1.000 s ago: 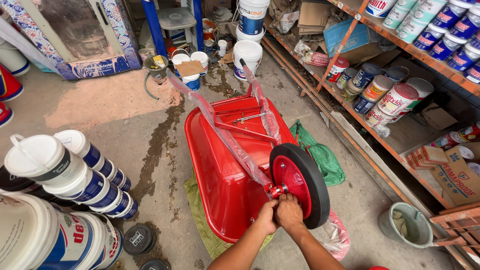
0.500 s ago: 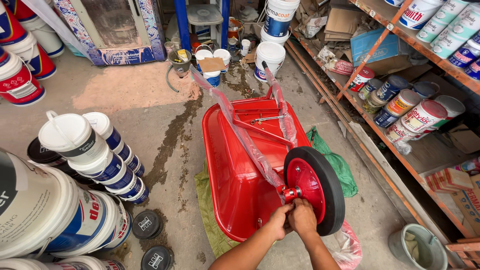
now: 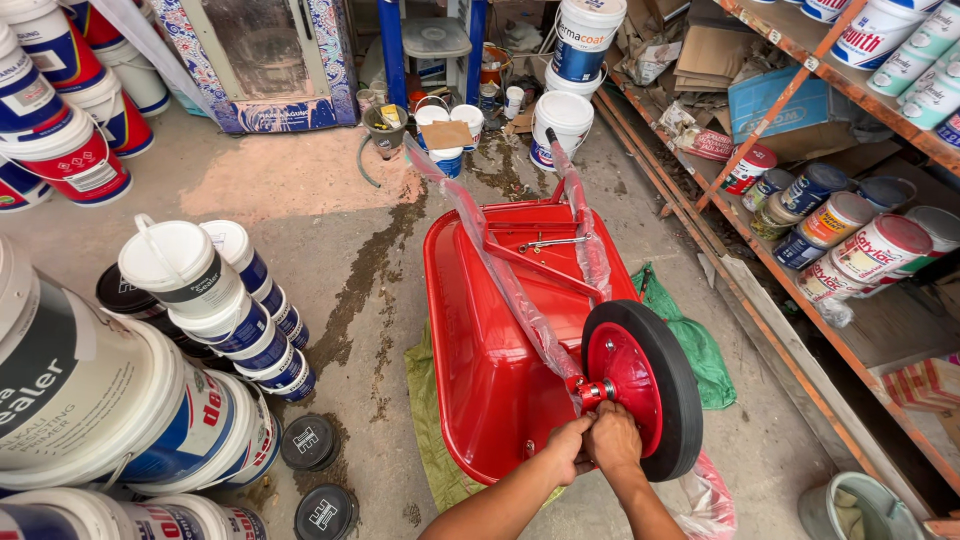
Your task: The person assembles a red wheelbarrow by attaching a wheel to the axle. They insert a bolt and tighten it by hand, then use a wrench to secure the wheel firmly in place.
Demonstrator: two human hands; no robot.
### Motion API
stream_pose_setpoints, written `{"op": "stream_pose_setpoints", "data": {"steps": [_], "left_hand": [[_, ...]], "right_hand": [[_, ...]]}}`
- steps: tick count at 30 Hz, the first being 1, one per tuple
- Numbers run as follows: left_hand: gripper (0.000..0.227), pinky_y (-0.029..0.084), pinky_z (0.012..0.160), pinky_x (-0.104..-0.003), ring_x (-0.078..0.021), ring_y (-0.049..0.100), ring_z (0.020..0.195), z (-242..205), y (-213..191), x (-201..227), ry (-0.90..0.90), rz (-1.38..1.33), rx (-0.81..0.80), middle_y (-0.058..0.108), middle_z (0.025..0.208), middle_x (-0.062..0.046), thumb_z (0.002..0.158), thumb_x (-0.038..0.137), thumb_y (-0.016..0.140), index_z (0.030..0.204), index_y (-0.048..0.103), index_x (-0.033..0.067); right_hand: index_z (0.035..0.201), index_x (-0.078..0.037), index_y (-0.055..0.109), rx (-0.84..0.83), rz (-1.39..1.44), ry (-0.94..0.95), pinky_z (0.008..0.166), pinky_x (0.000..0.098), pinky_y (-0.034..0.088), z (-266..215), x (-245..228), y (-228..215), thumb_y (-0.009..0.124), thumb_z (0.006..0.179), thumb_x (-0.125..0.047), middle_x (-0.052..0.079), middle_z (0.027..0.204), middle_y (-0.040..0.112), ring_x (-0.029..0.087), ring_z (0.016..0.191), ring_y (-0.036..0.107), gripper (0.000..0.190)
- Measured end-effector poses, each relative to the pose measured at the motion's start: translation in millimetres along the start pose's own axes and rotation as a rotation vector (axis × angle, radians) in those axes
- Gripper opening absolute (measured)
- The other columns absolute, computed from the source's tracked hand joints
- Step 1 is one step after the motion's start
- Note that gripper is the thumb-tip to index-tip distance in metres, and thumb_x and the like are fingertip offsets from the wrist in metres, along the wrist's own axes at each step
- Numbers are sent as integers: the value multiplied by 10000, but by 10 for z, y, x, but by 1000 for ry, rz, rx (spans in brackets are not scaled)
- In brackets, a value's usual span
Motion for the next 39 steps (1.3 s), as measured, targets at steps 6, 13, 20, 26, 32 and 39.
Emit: {"op": "stream_pose_setpoints", "data": {"steps": [6, 13, 20, 26, 32, 39], "left_hand": [[210, 414, 469, -258, -141, 524, 547, 100, -29, 32, 85, -34, 30, 589, 619, -16, 734, 318, 713, 716, 608, 137], [263, 428, 515, -232, -91, 572, 607, -10, -227, 200, 435, 109, 323, 622, 664, -4, 663, 285, 757, 718, 553, 127], [110, 469, 666, -202, -73, 602, 711, -245, -69, 533, 804, 416, 334, 617, 773, 29, 668, 230, 678, 777, 662, 233], [116, 481, 641, -294, -181, 630, 720, -68, 41, 581, 994, 482, 254, 678, 751, -87, 762, 128, 600, 818, 701, 111], [156, 433, 545, -299, -195, 521, 683, 840, -274, 145, 669, 85, 234, 541, 745, -78, 813, 209, 517, 862, 576, 73], [133, 460, 451, -269, -187, 543, 588, 959, -267, 34, 521, -142, 124, 505, 686, -77, 799, 163, 558, 865, 528, 52]], "right_hand": [[911, -88, 529, -20, 34, 13, 855, 489, 415, -57, -52, -87, 401, 829, -291, 147, 1034, 574, 351, 1034, 515, 254], [1100, -143, 533, -83, 104, 15, 892, 452, 410, -316, -231, -440, 415, 797, -255, 142, 1098, 575, 340, 1068, 517, 344], [1015, -142, 565, -125, 139, -57, 839, 447, 426, -298, -251, -506, 430, 792, -222, 137, 1026, 595, 344, 993, 552, 272], [961, -73, 543, -192, 19, -170, 793, 468, 452, -159, -256, -293, 324, 860, -210, 187, 919, 613, 381, 910, 589, 277], [815, -89, 629, -129, -226, -349, 676, 411, 522, 48, -414, -127, 368, 815, -186, 119, 766, 647, 310, 806, 653, 278], [624, -131, 670, -15, -368, -543, 527, 368, 524, -77, -613, -258, 436, 740, -179, 85, 580, 633, 257, 608, 655, 265]]}}
Point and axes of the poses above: each hand's wrist, its own z-axis towards the middle knuckle, its own y-axis out of the palm, x = y × z, the point moved 10 cm from there along z, towards the middle knuckle
